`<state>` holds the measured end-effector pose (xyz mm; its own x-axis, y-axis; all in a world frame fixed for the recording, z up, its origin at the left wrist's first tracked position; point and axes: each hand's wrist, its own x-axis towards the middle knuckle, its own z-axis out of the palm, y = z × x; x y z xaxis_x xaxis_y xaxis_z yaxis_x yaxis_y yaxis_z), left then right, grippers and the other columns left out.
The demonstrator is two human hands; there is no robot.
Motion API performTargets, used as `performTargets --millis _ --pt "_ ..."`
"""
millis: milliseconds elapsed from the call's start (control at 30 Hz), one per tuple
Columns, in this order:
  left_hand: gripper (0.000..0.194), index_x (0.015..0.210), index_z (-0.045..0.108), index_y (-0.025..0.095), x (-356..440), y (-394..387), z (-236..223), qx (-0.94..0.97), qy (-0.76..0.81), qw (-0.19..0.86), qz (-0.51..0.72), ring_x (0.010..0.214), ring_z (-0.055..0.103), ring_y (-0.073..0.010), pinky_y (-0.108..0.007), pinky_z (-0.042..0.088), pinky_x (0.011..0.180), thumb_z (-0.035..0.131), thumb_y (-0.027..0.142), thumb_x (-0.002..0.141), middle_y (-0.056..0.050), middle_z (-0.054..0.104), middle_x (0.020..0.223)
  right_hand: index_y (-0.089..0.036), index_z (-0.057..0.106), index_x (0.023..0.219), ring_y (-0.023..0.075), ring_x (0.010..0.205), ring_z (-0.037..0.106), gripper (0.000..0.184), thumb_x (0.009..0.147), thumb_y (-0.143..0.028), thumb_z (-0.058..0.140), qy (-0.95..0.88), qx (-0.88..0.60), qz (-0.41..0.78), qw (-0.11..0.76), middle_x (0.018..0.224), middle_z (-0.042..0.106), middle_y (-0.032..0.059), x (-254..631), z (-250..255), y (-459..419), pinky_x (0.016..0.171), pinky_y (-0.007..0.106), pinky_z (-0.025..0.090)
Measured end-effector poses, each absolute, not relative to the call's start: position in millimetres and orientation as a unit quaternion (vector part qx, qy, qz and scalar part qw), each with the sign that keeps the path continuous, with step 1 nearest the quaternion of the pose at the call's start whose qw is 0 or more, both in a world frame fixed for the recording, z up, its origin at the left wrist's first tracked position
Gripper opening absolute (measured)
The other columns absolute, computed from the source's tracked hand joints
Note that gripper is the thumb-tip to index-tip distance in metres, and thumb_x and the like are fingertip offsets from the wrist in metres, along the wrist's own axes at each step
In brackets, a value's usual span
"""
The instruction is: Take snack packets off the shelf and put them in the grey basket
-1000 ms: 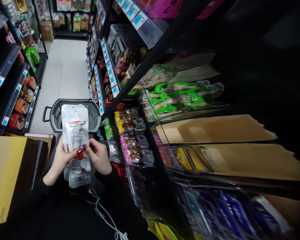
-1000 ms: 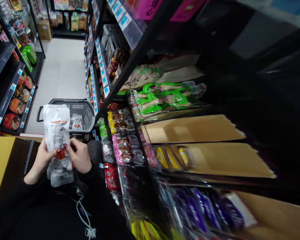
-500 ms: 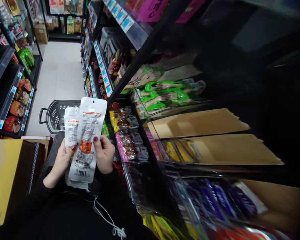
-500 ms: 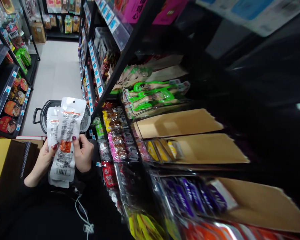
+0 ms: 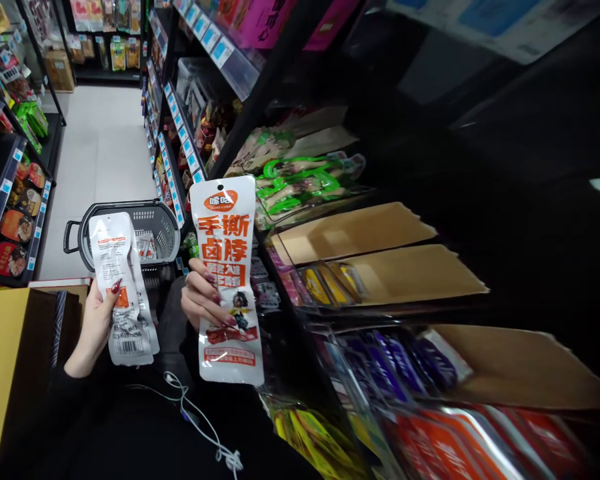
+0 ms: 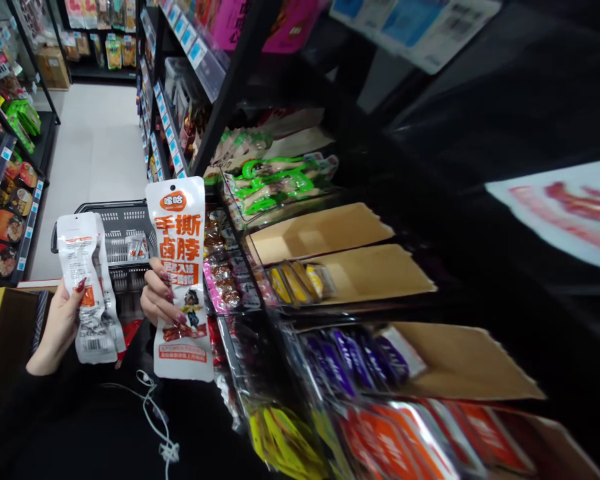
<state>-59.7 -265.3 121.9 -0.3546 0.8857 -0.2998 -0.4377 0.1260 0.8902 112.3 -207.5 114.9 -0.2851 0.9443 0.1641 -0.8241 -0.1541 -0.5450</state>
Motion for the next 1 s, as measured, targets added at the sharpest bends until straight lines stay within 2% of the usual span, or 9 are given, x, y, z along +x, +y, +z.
performTargets --millis 100,233,400,567,700,900,1000 --pt "0.054 0.115 0.059 0.021 -62 -265 122 0.213 0.537 0.52 0.629 0.101 0.065 -0.0219 -0.028 0.052 0.083 0.078 0.038 0.068 -0.008 0.067 0.114 -0.025 0.027 0.075 -0.0005 0.02 -0.002 0.027 0.095 -0.044 0.032 -0.217 -0.025 0.771 0.598 0.048 0.015 -0.0177 107 107 -210 0.026 0.016 0.012" --pt "0.054 0.116 0.059 0.022 -64 -265 122 0.224 0.541 0.517 0.625 0.096 0.066 -0.0211 -0.027 0.053 0.08 0.077 0.04 0.068 -0.008 0.067 0.115 -0.026 0.023 0.072 -0.0006 0.021 -0.007 0.033 0.094 -0.049 0.029 -0.227 -0.081 0.787 0.568 0.047 0.013 -0.0181 108 111 -210 0.025 0.018 0.006" --pt "0.055 0.116 0.06 0.022 -63 -265 123 0.228 0.54 0.517 0.624 0.092 0.067 -0.0204 -0.028 0.053 0.08 0.078 0.041 0.067 -0.007 0.068 0.11 -0.025 0.025 0.072 -0.0006 0.024 -0.011 0.028 0.095 -0.042 0.029 -0.217 -0.147 0.792 0.551 0.049 0.016 -0.0173 111 130 -206 0.025 0.02 0.0" --pt "0.046 0.106 0.063 0.021 -63 -266 122 0.225 0.542 0.515 0.625 0.088 0.067 -0.0183 -0.026 0.053 0.078 0.079 0.039 0.066 -0.005 0.069 0.106 -0.024 0.03 0.075 0.0012 0.03 -0.004 0.023 0.094 -0.036 0.032 -0.202 -0.182 0.773 0.573 0.056 0.022 -0.0142 107 141 -197 0.028 0.02 0.01" --pt "0.045 0.105 0.063 0.021 -63 -266 123 0.225 0.54 0.517 0.624 0.085 0.067 -0.0182 -0.027 0.054 0.076 0.078 0.038 0.067 -0.005 0.069 0.104 -0.024 0.031 0.075 0.0021 0.033 -0.002 0.024 0.092 -0.041 0.037 -0.261 -0.163 0.764 0.567 0.059 0.024 -0.0128 107 148 -192 0.03 0.019 0.013" --pt "0.046 0.108 0.062 0.022 -64 -267 124 0.231 0.548 0.511 0.621 0.094 0.066 -0.0197 -0.026 0.053 0.081 0.078 0.038 0.067 -0.006 0.068 0.111 -0.025 0.026 0.073 0.0008 0.033 -0.009 0.029 0.092 -0.046 0.032 -0.275 -0.222 0.753 0.556 0.058 0.016 -0.0134 107 147 -190 0.029 0.021 0.003" --pt "0.047 0.108 0.062 0.021 -65 -267 122 0.23 0.548 0.51 0.621 0.093 0.067 -0.0196 -0.027 0.053 0.081 0.078 0.038 0.067 -0.006 0.068 0.111 -0.025 0.023 0.07 -0.0004 0.026 -0.002 0.038 0.089 -0.058 0.029 -0.288 -0.218 0.776 0.517 0.053 0.017 -0.0151 113 130 -184 0.028 0.019 0.006"
